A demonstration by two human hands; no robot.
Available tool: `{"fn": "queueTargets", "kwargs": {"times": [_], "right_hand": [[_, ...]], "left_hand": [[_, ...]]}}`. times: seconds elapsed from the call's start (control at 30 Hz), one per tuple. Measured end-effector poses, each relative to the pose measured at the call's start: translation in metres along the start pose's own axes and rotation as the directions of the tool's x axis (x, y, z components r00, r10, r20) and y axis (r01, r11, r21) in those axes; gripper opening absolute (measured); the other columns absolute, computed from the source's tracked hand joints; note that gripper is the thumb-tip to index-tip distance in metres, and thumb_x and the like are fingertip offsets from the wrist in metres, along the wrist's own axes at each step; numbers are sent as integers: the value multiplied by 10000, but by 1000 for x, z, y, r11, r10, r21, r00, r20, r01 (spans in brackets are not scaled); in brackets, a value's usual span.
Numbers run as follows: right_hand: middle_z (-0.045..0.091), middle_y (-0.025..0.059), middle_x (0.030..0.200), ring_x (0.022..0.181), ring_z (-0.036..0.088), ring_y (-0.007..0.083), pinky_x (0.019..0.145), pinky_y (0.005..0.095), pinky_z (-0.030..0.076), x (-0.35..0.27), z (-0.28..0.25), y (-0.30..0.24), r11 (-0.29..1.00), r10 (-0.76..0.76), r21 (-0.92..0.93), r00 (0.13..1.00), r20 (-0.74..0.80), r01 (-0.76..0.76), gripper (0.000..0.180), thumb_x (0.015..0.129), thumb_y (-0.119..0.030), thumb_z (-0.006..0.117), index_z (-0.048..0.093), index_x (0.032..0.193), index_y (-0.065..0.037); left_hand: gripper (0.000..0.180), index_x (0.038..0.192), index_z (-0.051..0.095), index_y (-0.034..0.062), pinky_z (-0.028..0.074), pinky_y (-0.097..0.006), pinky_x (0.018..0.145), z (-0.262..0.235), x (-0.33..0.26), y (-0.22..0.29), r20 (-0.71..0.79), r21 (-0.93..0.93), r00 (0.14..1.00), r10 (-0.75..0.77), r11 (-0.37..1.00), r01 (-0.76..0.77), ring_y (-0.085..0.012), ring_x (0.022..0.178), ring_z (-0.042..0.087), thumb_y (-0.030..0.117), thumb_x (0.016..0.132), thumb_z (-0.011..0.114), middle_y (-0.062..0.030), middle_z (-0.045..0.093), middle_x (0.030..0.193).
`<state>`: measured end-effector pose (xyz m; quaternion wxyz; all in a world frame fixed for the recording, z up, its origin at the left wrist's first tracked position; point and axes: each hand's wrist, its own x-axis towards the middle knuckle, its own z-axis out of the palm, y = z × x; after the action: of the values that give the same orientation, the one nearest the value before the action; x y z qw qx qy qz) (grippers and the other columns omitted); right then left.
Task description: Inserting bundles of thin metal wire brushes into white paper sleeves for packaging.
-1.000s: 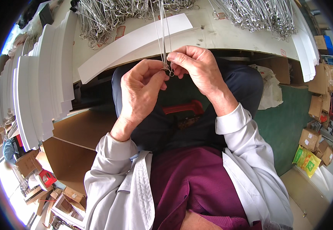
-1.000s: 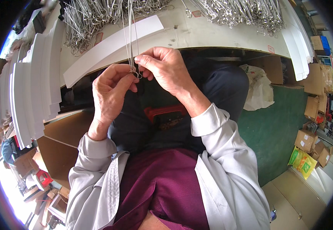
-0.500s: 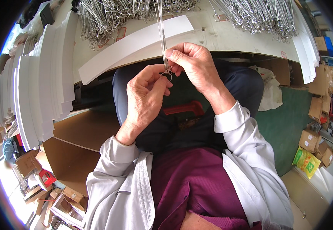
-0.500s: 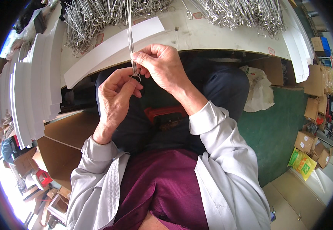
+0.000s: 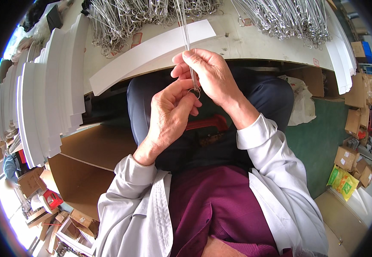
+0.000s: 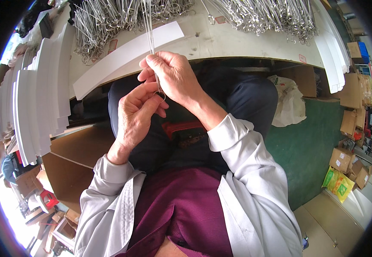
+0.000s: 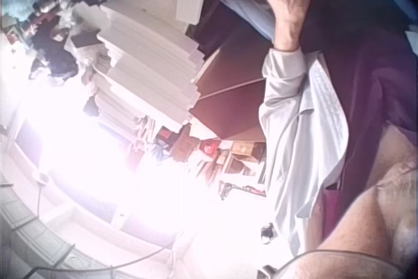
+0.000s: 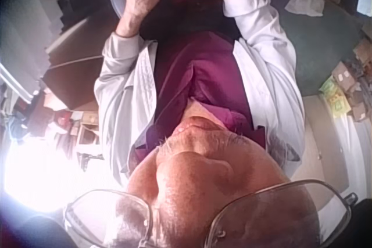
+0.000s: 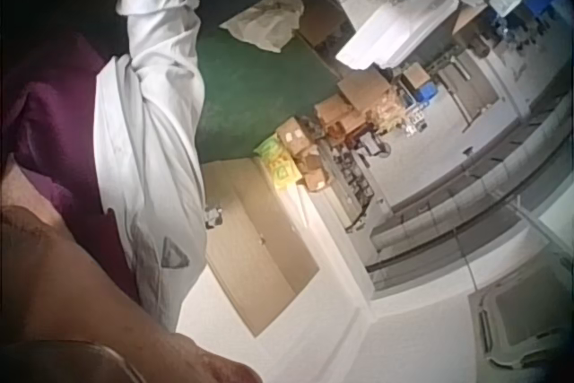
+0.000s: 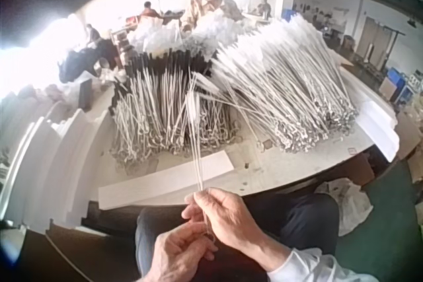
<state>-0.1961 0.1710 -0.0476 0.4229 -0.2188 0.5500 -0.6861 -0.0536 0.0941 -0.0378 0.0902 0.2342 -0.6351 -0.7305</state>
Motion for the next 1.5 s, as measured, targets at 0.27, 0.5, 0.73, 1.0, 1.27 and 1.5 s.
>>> {"fn": "queueTargets", "kwargs": {"times": [0.27,0.5,0.73,1.0,1.27,1.5], "right_hand": [[686,73,840,680,649,122,617,264,561,12,-5,-6,978,98,183,995,2,-96,316,1098,-225,519,664,1234,21],[536,-21,752,522,340,23,447,195,256,7,-6,-14,964,137,234,990,-39,-124,290,1085,-170,516,645,1252,29],[495,-38,730,515,305,15,451,204,222,-6,-11,-10,975,164,165,983,-84,-148,296,1088,-186,515,649,1243,27],[463,-52,694,513,298,9,441,205,211,-23,-22,-4,983,168,93,982,-83,-160,316,1094,-220,522,661,1230,30],[447,-64,677,523,303,7,446,204,214,-41,-33,-2,988,155,-6,982,-106,-157,319,1095,-235,531,671,1223,21],[500,-46,645,541,404,15,484,214,310,-52,-32,2,987,140,-58,984,-111,-147,296,1089,-223,538,716,1134,9]], "left_hand": [[245,1222,656,-69,549,-250,704,9,-7,-11,72,79,995,-71,995,65,-106,754,659,-9,997,579,-84,728,900],[208,1177,691,-38,551,-244,752,9,-9,-10,161,232,984,-74,972,35,-90,809,665,19,992,616,-55,729,890],[213,1190,699,-21,549,-242,770,-13,3,9,-37,236,993,112,967,-100,-96,818,666,15,995,620,-59,728,902],[310,1278,654,-45,573,-265,740,-46,38,9,-141,284,987,76,958,-33,-117,780,687,67,989,635,-113,741,933],[324,1295,650,-50,577,-272,750,-43,38,17,-159,323,980,116,945,-59,-116,766,684,73,995,634,-117,744,913],[315,1284,657,-52,573,-266,738,-55,54,17,-135,239,980,147,965,-111,-118,757,685,101,1009,638,-122,748,901]]}}
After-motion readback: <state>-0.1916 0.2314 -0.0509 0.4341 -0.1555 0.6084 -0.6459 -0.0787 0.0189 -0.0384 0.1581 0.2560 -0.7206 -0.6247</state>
